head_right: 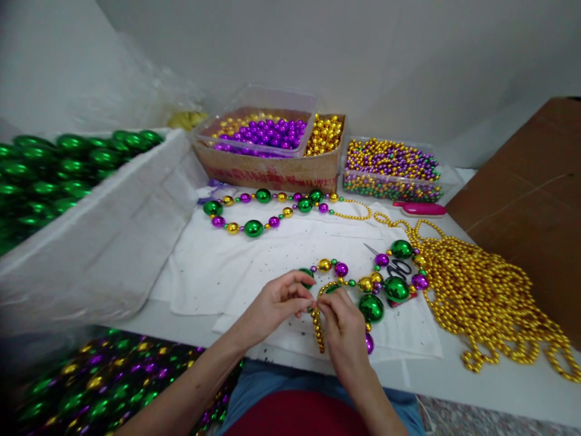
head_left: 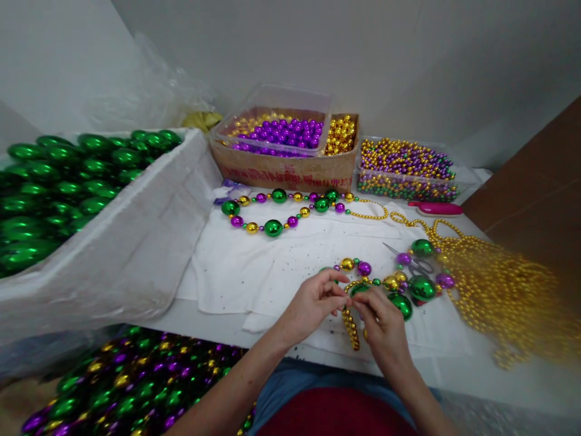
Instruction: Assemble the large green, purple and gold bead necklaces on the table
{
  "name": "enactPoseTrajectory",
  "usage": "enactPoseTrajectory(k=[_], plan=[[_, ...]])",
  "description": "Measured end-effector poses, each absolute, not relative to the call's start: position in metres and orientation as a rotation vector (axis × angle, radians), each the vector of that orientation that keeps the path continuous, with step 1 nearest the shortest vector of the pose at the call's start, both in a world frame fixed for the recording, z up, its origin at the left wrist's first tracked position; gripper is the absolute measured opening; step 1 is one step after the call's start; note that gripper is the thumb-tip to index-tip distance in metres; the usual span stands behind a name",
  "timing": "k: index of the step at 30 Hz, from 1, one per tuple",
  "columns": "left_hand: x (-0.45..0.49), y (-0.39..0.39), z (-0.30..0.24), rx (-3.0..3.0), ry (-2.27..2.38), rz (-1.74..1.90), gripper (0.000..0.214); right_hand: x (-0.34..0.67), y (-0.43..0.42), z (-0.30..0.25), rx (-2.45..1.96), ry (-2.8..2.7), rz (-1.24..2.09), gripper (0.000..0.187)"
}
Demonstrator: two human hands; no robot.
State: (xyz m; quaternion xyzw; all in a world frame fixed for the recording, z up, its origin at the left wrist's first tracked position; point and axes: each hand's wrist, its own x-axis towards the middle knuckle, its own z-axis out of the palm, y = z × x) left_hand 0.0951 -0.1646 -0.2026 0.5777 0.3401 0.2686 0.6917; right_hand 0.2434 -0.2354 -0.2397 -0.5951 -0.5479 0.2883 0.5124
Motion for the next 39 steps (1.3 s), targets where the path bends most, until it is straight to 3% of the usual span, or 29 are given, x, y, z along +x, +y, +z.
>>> enactPoseTrajectory(k=[2, 5, 9, 15, 22, 29, 35, 37, 39], plan=[[0.093, -0.164, -0.203, 1.428, 0.738, 0.570, 0.010, 0.246, -0.235, -0.236, -1.376, -1.027, 1.127, 0.017], [0.091, -0.165, -0.201, 1.653, 0.706, 0.570, 0.015, 0.249, -0.236, -0.231, -1.126, -0.550, 1.643, 0.025], [0.093, -0.172, -0.199, 1.801, 0.677, 0.663, 0.009, 0.248, -0.236, -0.229, -0.903, -0.277, 1.765, 0.026], [0.098, -0.177, -0.206, 1.781, 0.826, 0.698, 0.015, 0.239, -0.239, -0.237, -1.092, -0.378, 1.510, 0.027], [0.107, -0.174, -0.215, 1.047, 0.841, 0.599, 0.023, 0.234, -0.246, -0.240, -1.477, -1.258, 0.425, 0.011], [0.109, -0.167, -0.210, 0.883, 0.817, 0.464, 0.026, 0.248, -0.252, -0.245, -1.302, -1.746, -0.091, 0.031], [0.110, -0.162, -0.212, 0.906, 0.792, 0.361, 0.028, 0.265, -0.249, -0.236, -1.160, -2.037, -0.185, 0.033], [0.110, -0.161, -0.212, 0.965, 0.800, 0.337, 0.027, 0.270, -0.247, -0.228, -1.203, -2.108, 0.009, 0.027], [0.110, -0.160, -0.209, 1.051, 0.807, 0.352, 0.027, 0.273, -0.245, -0.218, -1.285, -2.077, 0.414, 0.023]])
